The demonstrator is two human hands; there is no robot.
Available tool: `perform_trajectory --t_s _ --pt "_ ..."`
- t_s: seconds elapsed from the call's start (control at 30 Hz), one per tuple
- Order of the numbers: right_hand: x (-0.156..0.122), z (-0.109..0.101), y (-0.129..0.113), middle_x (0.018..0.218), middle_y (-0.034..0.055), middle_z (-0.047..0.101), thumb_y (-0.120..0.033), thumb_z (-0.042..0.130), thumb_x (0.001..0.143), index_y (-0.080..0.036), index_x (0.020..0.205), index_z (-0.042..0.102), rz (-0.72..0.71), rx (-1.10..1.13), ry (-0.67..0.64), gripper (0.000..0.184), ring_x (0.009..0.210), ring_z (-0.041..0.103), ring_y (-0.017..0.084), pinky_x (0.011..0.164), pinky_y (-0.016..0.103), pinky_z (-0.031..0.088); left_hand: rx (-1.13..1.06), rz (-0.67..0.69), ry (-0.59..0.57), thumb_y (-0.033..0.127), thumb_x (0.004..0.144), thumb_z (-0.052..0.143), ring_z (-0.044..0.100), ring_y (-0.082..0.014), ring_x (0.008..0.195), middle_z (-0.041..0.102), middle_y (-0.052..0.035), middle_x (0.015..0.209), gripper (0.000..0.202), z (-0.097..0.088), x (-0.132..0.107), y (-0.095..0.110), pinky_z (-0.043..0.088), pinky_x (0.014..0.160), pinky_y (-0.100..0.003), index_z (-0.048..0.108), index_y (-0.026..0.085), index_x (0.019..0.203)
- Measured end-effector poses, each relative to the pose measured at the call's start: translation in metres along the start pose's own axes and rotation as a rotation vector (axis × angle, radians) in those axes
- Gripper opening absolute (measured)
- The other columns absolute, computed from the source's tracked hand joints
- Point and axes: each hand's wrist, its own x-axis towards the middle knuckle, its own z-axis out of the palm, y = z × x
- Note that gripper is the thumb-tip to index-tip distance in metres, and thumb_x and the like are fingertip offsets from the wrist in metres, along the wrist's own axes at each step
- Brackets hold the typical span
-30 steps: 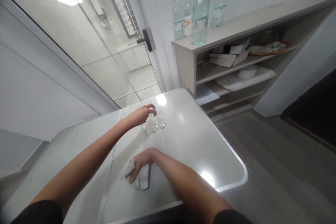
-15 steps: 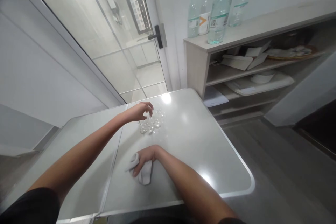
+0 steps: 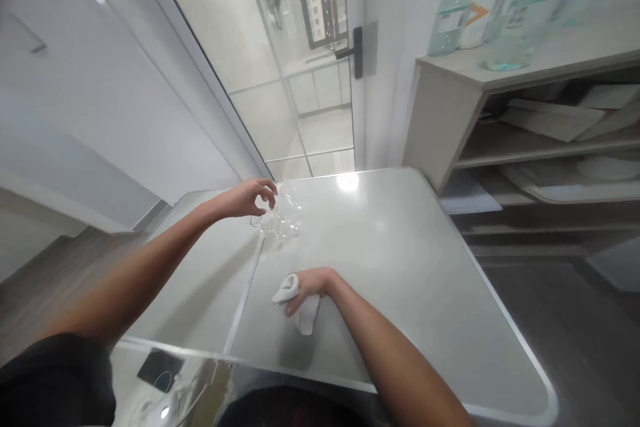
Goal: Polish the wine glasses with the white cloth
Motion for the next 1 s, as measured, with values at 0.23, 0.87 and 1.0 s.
perform_trajectory --t_s 0.23,0.87,1.0 --pt "-0.002 0.002 0.001 0.062 -0.0052 0.056 -0.042 0.096 0.047 -0.015 0.061 0.061 -0.021 -0.071 0.014 0.046 0.060 0.051 0.011 0.058 0.023 0.043 0.015 -0.252 0.034 0.017 0.071 0.068 0.066 -0.0191 0.095 0.064 -0.0054 0.127 0.018 -0.001 -0.082 -0.065 0.054 0.074 -0.028 0.075 0.021 0.087" --pt "-0.004 -0.001 0.018 0.067 -0.0050 0.054 -0.055 0.097 0.038 -0.018 0.072 0.060 0.109 -0.134 0.153 0.063 0.064 0.048 0.012 0.060 0.025 0.040 -0.057 -0.719 0.052 0.029 0.065 0.078 0.069 -0.0227 0.098 0.065 -0.0100 0.123 0.023 0.034 -0.226 -0.173 0.056 0.062 -0.020 0.075 0.019 0.086" --pt "-0.005 0.000 0.019 0.069 -0.0042 0.054 -0.056 0.097 0.040 -0.019 0.073 0.059 0.087 -0.118 0.158 0.062 0.066 0.049 0.012 0.062 0.026 0.041 -0.014 -0.715 0.047 0.030 0.065 0.081 0.070 -0.0208 0.095 0.067 -0.0081 0.120 0.025 0.034 -0.230 -0.177 0.057 0.072 -0.022 0.076 0.019 0.086"
